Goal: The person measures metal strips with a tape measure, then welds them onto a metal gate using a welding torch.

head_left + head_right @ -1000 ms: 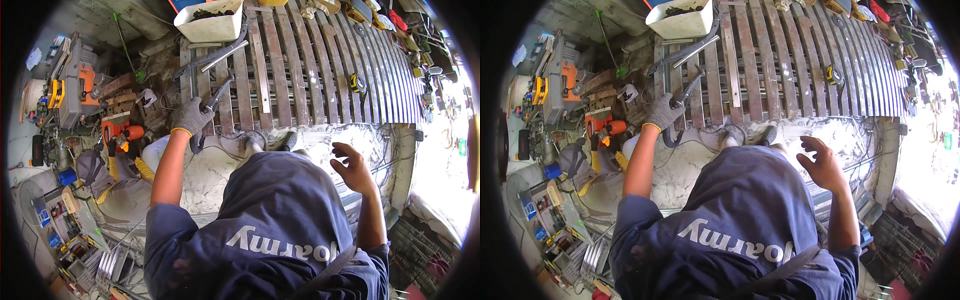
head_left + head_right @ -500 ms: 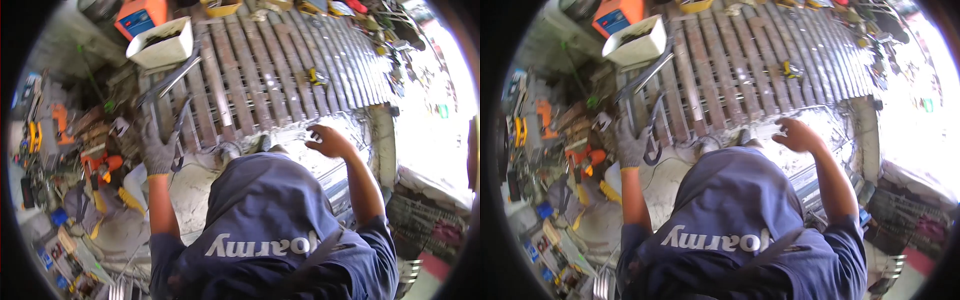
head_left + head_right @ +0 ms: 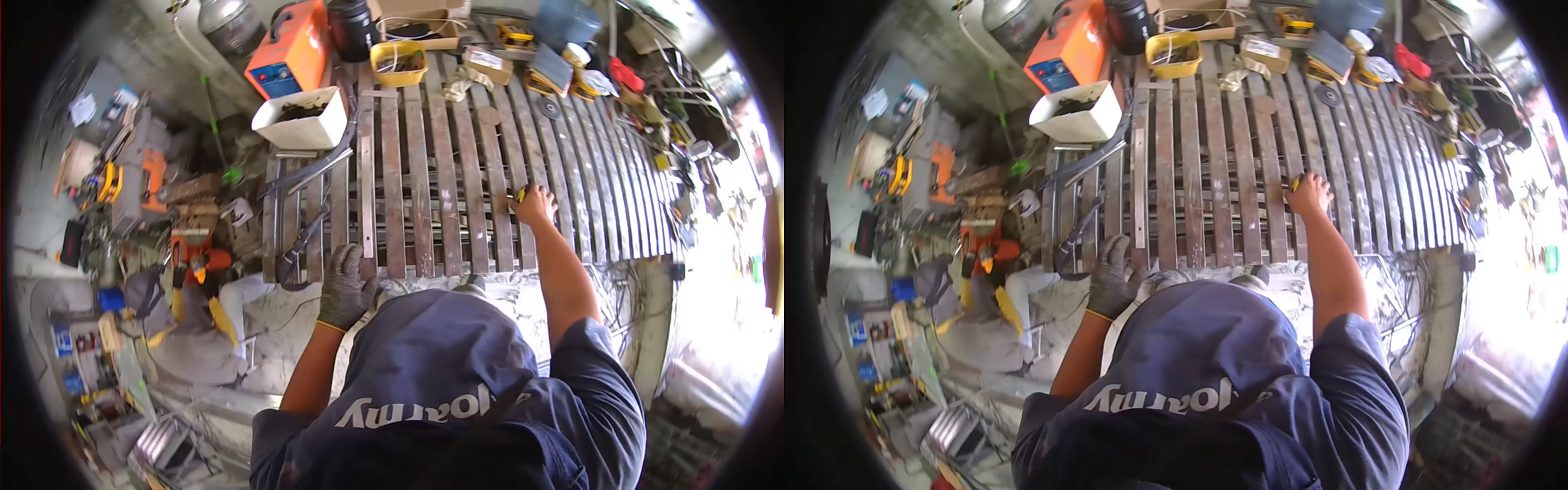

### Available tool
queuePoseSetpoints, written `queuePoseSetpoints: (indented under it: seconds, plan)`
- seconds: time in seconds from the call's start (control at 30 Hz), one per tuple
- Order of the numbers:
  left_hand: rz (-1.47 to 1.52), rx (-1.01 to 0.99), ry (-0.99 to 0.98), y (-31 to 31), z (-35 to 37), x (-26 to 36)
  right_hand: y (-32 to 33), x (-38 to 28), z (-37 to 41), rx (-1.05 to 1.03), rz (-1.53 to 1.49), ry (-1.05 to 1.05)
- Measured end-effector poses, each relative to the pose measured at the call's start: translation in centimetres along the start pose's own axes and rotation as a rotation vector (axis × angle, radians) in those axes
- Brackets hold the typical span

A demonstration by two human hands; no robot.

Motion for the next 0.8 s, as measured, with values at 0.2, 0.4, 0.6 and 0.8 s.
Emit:
queuePoseSetpoints:
  seconds: [0.2, 0.4, 0.6, 0.8]
  plan:
    - [0.024, -0.041, 0.238, -6.2, -0.4, 5.6, 0.6, 1.5, -0.5, -0.005, -0.008, 0.163]
    - [0.055, -0.08, 0.375, -8.9, -6.6, 7.5, 0.1, 3.2, -1.6, -0.008, -0.142, 0.246]
    - [0.493, -0.254, 0.213, -10.9, -10.6, 16.5, 0.4, 1.4, 5.3, -0.286, -0.954, 0.045]
    - [0.631, -0.434, 0.087, -12.2, -12.6, 15.5, 2.5, -5.6, 14.8, -0.581, -1.312, 0.195]
Point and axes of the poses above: each hand's wrist, its own z-axis away from the middle knuckle, its own y-axis out of the back of the hand, x = y × z, the point moved 5 cm from there along -z, towards the middle knuckle, and after that the axes turned 6 degrees about x, right-handed, at the moved point
